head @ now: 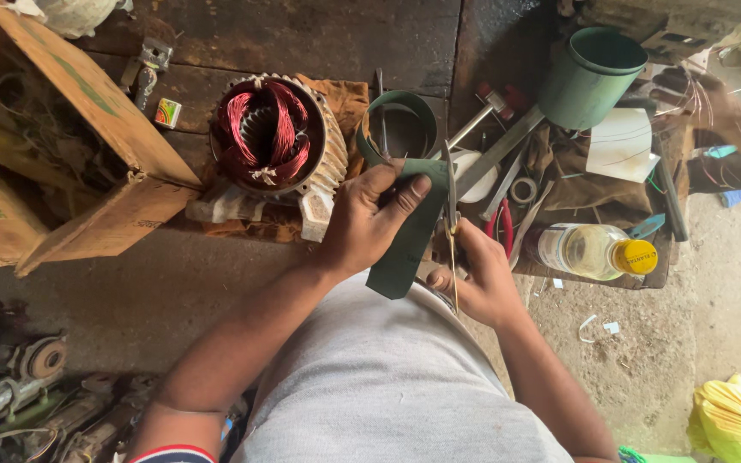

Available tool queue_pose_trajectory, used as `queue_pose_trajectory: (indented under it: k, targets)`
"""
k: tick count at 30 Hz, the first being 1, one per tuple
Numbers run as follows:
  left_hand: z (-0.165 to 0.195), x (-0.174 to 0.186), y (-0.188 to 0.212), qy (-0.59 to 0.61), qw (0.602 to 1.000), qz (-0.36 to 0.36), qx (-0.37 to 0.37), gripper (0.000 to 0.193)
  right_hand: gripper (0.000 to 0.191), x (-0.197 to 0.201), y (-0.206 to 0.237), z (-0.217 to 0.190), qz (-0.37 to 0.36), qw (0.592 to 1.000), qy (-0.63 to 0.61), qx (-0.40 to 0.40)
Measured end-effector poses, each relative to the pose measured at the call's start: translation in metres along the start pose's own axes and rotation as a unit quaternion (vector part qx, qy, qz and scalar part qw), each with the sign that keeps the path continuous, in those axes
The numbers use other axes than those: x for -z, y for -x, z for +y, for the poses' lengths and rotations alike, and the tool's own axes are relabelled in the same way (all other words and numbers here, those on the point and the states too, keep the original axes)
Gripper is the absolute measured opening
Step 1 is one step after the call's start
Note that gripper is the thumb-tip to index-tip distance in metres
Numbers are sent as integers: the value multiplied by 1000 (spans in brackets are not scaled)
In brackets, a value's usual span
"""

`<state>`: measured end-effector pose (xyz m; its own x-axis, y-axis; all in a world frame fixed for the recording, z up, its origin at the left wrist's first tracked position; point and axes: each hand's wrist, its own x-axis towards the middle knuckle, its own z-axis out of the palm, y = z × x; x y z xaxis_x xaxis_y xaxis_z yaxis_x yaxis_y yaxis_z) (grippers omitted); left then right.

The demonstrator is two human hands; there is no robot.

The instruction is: The person works at a cluttered workshop bench rewinding an electric motor stator. They cut green insulation sheet material with scissors, hammer components of the stator housing, press the red wound coil assembly by hand, and fit cut insulation strips inside the stator bore.

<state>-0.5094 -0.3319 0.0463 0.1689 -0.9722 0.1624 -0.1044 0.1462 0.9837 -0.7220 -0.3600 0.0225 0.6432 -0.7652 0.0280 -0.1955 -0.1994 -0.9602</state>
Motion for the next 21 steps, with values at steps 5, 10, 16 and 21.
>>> queue_pose_trajectory:
  k: [5,10,16,21]
  targets:
    - [-2,4,-2,15,1000,-21,-4,24,69,1,9,15,-6,996,-32,-80]
    - [2,16,-10,15,995,-95,31,26,57,8,23,30,-18,988,-116,-101]
    - [11,31,-22,-28,977,-181,112,31,51,28,34,37,-49,991,-15,-121]
    - [14,38,-29,-21,963,-231,138,31,47,33,39,39,-57,989,44,-132]
